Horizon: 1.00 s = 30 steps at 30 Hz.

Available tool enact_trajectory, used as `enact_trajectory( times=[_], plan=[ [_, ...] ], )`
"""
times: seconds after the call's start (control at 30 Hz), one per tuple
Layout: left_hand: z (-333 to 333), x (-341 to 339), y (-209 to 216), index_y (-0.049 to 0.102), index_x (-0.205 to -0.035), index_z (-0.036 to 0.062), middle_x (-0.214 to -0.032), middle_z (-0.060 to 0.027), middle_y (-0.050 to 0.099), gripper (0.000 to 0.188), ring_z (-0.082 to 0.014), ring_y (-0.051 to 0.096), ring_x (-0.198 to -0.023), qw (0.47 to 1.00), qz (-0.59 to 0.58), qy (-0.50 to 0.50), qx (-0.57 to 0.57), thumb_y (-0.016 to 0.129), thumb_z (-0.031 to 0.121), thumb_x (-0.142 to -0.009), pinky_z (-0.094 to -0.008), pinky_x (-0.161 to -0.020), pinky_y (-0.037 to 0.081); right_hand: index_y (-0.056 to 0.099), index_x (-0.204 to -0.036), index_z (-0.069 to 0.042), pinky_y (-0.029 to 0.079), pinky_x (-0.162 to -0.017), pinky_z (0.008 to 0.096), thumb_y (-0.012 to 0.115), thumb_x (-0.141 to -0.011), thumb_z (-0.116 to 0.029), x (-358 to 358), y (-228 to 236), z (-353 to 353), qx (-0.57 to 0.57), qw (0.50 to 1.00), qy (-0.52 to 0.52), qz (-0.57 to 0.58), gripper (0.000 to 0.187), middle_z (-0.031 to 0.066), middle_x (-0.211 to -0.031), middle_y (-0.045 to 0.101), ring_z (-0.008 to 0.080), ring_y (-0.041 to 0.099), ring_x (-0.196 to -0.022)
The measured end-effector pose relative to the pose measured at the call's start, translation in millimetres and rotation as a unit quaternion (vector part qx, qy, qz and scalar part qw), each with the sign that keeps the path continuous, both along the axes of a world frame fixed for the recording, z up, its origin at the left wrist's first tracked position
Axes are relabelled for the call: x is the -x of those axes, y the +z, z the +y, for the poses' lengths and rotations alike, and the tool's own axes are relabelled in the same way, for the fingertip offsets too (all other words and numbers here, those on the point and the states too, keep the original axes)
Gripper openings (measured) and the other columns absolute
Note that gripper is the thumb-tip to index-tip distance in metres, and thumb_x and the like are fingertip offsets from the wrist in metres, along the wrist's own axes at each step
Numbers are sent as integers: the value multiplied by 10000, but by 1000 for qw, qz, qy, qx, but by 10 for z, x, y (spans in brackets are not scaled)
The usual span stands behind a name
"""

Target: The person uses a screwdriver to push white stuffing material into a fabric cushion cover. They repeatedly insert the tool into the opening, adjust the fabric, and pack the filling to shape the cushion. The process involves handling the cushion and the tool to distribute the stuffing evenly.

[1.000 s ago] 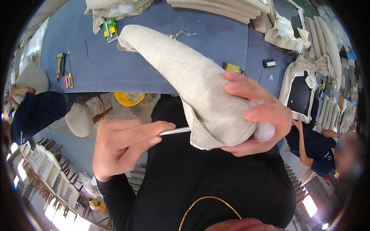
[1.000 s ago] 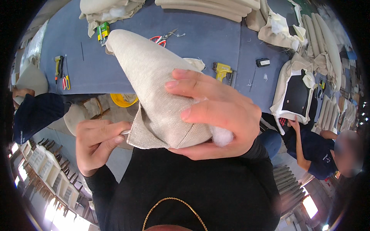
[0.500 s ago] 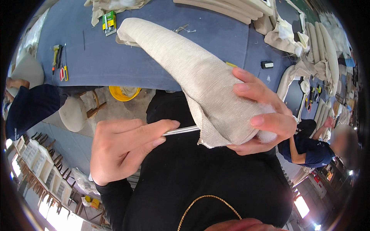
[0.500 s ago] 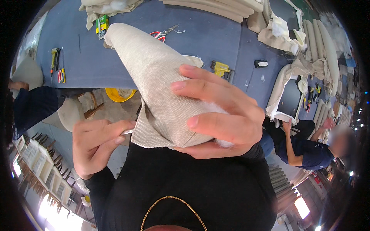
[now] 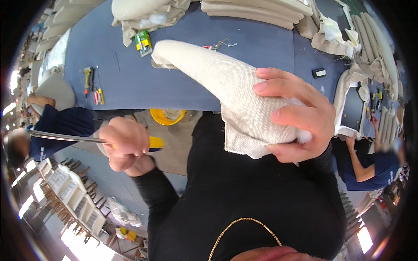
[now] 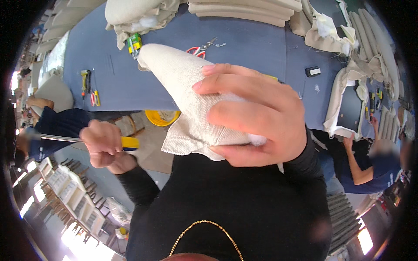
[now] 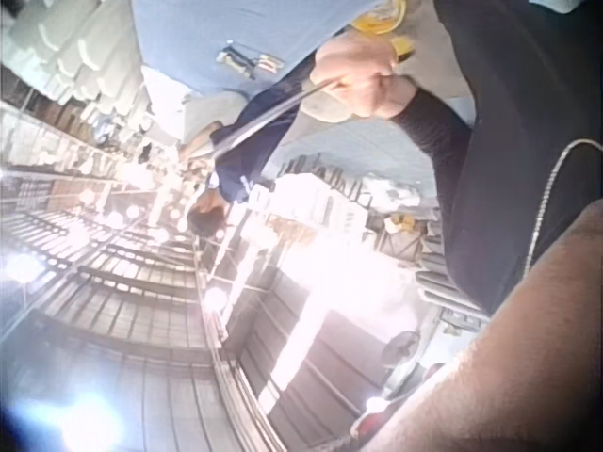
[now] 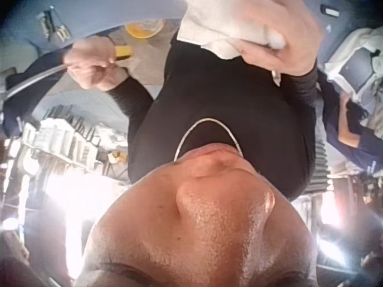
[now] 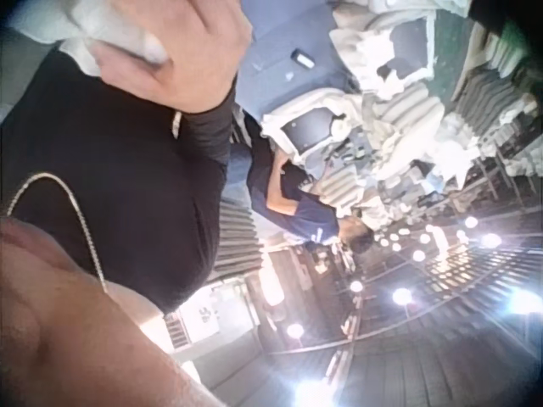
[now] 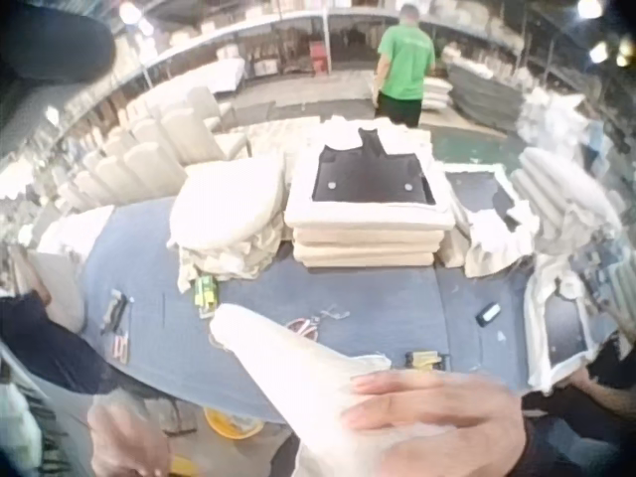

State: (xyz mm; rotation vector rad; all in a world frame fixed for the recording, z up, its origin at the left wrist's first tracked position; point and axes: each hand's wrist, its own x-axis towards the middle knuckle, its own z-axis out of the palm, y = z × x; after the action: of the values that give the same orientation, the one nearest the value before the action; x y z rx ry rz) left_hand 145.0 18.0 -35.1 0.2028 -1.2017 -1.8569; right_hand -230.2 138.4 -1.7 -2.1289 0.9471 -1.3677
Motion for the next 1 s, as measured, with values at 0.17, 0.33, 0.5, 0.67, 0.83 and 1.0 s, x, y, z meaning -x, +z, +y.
enact_trajectory(
  times=[0.17,0.33,0.5,0.67,0.83,1.0],
  plan=[
    [113,636,241,539,-1043,95,-1240,-165,684,420,-414,668,-1271,989,15,48,141,520,511,-1091,-693,-1095,512,681,-1205,9,582,-995,553,871,-707,-120,64,8,-119,-3,1000,22,-4,548,331,-1261,703,522,688,-1216],
    [104,917,600,492,-1092,146,-1225,-78,622,356,-311,626,-1318,981,147,-22,123,541,498,-1086,-686,-1136,501,702,-1222,25,592,-994,480,940,-727,-228,-19,85,-48,-32,997,-74,11,604,266,-1279,728,452,731,-1182],
    [194,1233,758,472,-1097,142,-1100,-72,624,355,-247,688,-1071,989,63,36,130,507,496,-1106,-619,-1068,570,705,-1238,46,591,-975,434,955,-727,-350,-188,98,86,-13,988,-148,44,693,248,-1248,747,414,748,-1156],
    [114,1183,755,488,-1092,139,-1033,-82,647,349,-269,705,-978,983,79,55,156,495,486,-1119,-604,-1009,592,753,-1200,-19,616,-887,375,964,-686,-267,-239,51,150,17,966,-256,15,608,170,-1159,784,341,778,-1054],
    [158,1328,762,488,-1163,109,-909,-110,620,319,-283,664,-830,984,-47,41,167,500,428,-1140,-529,-843,597,714,-1213,69,605,-930,409,914,-815,-405,-271,-6,256,1,957,-291,15,651,269,-1114,775,379,783,-1055],
    [-150,1325,871,587,-1130,-7,-805,-80,616,136,-124,582,-677,983,-180,26,39,598,121,-1086,-282,-630,482,677,-1344,9,608,-905,352,737,-987,-478,87,-86,75,0,984,-173,-50,607,183,-1101,795,310,792,-1003]
  ],
)
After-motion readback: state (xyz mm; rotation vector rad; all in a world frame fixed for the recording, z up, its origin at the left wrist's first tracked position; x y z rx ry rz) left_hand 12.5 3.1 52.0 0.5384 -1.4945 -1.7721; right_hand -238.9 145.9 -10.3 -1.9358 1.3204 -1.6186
